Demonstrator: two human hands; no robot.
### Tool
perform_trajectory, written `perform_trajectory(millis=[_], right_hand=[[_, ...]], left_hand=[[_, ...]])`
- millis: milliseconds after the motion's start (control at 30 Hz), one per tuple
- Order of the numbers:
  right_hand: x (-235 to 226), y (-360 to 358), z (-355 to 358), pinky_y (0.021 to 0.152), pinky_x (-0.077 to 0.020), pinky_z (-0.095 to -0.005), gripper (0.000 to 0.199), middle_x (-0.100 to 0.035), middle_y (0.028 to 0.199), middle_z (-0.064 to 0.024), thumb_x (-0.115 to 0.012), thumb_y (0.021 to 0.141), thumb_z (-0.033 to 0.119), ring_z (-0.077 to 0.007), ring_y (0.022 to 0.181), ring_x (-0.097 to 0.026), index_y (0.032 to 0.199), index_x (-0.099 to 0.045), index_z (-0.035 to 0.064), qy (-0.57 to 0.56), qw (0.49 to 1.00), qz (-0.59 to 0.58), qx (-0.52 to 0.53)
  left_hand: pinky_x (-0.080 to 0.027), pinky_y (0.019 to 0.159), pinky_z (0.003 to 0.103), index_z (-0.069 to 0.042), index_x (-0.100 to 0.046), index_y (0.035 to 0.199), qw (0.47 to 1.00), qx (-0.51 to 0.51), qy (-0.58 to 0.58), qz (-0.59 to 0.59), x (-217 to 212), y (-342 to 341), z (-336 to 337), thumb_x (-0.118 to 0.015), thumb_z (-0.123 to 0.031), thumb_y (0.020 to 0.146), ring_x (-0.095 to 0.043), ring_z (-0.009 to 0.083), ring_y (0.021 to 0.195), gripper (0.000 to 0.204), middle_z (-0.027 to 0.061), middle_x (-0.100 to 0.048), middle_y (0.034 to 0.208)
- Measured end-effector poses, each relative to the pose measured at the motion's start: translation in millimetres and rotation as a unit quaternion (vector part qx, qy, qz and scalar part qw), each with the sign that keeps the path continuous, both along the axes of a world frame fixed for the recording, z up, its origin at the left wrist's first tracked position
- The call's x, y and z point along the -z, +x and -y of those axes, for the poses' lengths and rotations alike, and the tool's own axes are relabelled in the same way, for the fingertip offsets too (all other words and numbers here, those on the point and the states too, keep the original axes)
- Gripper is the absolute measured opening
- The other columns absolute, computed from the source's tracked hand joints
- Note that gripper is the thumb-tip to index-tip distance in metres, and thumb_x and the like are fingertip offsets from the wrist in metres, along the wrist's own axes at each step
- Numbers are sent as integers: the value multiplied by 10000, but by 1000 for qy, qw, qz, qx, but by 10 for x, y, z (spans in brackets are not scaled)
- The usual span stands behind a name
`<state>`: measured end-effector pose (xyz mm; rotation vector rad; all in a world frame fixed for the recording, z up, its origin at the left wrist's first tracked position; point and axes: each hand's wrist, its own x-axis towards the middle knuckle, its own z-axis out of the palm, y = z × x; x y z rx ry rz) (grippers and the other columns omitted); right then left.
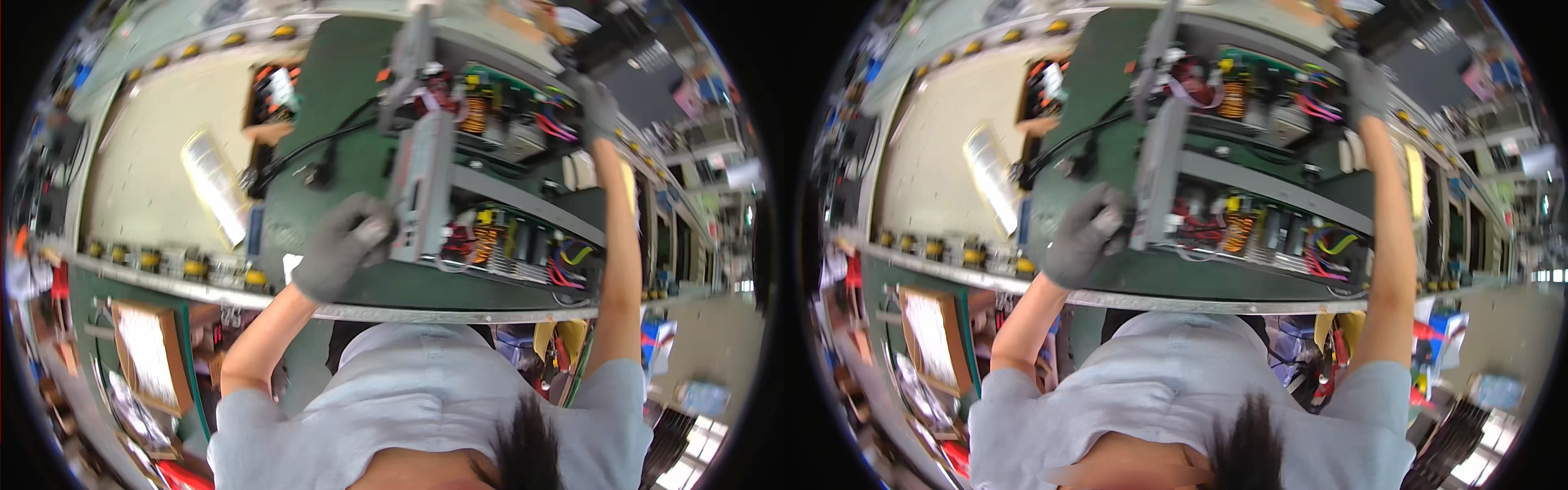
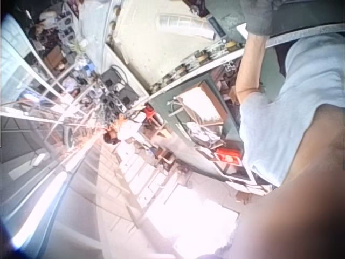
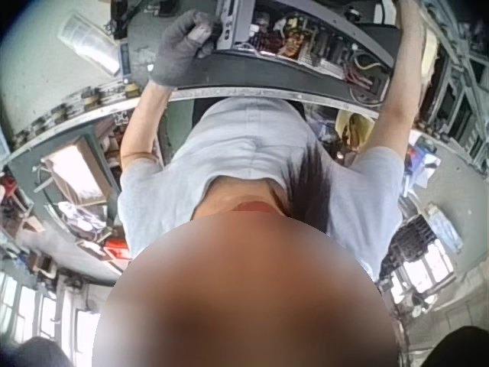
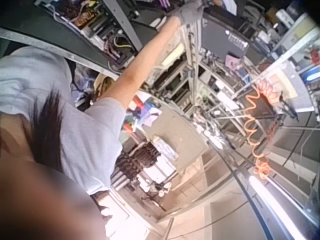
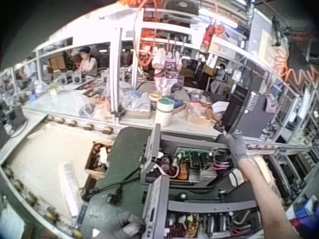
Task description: The recorder is assembling and inspecting electronic power units on a factory production line, using various tools and applying labels.
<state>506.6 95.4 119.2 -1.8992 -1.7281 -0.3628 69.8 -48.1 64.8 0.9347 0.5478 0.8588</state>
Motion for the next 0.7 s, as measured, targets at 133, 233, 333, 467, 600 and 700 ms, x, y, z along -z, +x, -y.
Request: perform_trajectory(millis=[133,233,333,467,600,700], right_hand=[[234,-48,-69,699,-437,-459,383,-555,949,-169,-586,711,103,-378,854,-536,1083,-496,97,-12,976,220,0],[10,-508,56,789,-459,-444,459,-608,913,-226,-379,859,419,-373,883,-585,851,-622,30,-36,976,-155,147],[5,-539,86,790,-461,-426,419,-615,932,-198,-404,833,396,-350,888,-591,880,-615,37,-10,963,-229,143],[40,-124,139,802,-462,-368,450,-606,1006,-177,-482,811,381,-314,887,-598,1076,-565,27,-78,870,-465,-143],[124,1445,748,800,-461,-363,373,-622,989,-175,-526,791,334,-319,906,-601,963,-613,14,-13,964,-266,8],[610,2038,1249,816,-455,-381,294,-622,995,-148,-483,798,254,-315,933,-584,1000,-609,81,-226,957,-141,117]], left_hand=[[-300,461,194,-69,-489,890,991,-55,47,-110,2,-64,36,-537,-246,859,-398,55,538,186,-4,-457,707],[-296,459,185,-42,-524,990,982,-56,69,-164,44,-141,6,-616,-434,792,-411,53,530,449,-7,-479,702],[-317,452,171,-46,-528,994,990,-53,8,-133,-57,-108,10,-677,-473,740,-423,33,523,519,-29,-513,715],[-382,521,173,-18,-511,1171,986,-62,4,-157,-39,-280,13,-642,-437,789,-505,32,653,582,-24,-595,873],[-376,627,196,-28,-528,1171,914,-248,73,-314,-165,-623,-163,-545,-436,863,-484,49,757,511,30,-588,1036],[-316,574,161,-45,-547,1151,856,-320,132,-385,-573,-632,-447,-521,-378,892,-429,28,688,423,-9,-558,949]])
